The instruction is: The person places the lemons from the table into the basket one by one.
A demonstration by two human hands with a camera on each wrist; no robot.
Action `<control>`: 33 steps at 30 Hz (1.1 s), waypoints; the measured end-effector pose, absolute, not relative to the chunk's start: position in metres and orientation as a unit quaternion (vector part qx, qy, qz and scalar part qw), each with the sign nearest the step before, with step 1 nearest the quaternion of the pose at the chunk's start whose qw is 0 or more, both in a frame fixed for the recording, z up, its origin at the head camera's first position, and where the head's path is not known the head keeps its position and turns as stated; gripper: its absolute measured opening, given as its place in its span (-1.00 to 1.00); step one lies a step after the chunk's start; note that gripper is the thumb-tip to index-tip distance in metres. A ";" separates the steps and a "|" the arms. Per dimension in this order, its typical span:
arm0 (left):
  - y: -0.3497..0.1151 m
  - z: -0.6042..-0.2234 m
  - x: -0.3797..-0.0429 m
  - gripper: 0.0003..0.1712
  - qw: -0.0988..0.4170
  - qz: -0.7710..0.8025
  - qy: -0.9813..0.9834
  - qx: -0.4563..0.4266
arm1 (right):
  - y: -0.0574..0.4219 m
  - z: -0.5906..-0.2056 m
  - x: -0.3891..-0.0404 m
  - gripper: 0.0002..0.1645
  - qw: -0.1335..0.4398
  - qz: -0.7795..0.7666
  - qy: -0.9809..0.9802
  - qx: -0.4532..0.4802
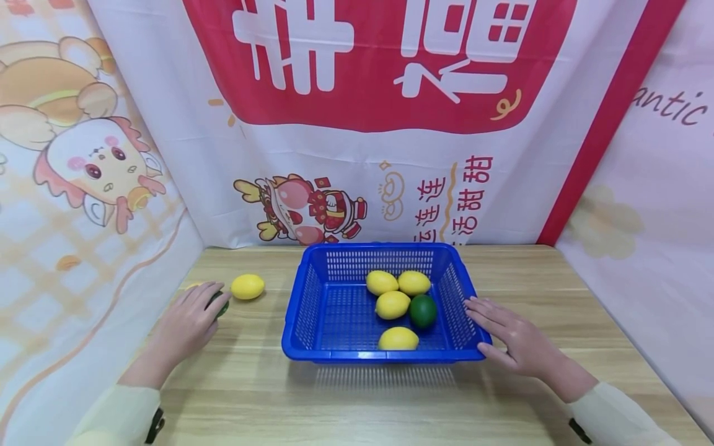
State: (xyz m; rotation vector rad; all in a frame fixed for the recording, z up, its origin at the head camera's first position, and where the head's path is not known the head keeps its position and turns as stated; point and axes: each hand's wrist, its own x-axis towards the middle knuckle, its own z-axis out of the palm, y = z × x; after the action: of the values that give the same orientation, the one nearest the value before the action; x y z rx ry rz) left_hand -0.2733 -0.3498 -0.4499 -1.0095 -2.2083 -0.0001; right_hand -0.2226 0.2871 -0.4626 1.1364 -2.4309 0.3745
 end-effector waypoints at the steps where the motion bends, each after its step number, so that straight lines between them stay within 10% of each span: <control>1: -0.349 -0.449 -0.274 -0.44 0.349 0.001 -0.852 -0.390 | 0.287 -0.462 -0.222 -0.31 0.214 0.135 -0.876 0.410; 33: -0.299 -0.416 -0.290 -0.51 0.343 0.025 -0.841 -0.418 | 0.288 -0.464 -0.224 -0.33 0.221 0.130 -0.873 0.416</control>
State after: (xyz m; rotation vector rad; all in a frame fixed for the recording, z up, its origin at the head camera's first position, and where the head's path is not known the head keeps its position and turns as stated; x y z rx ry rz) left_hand -0.2902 -0.2992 -0.4160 -1.0866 -2.1845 0.0657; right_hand -0.2239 0.2880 -0.4635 1.1503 -2.4121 0.3586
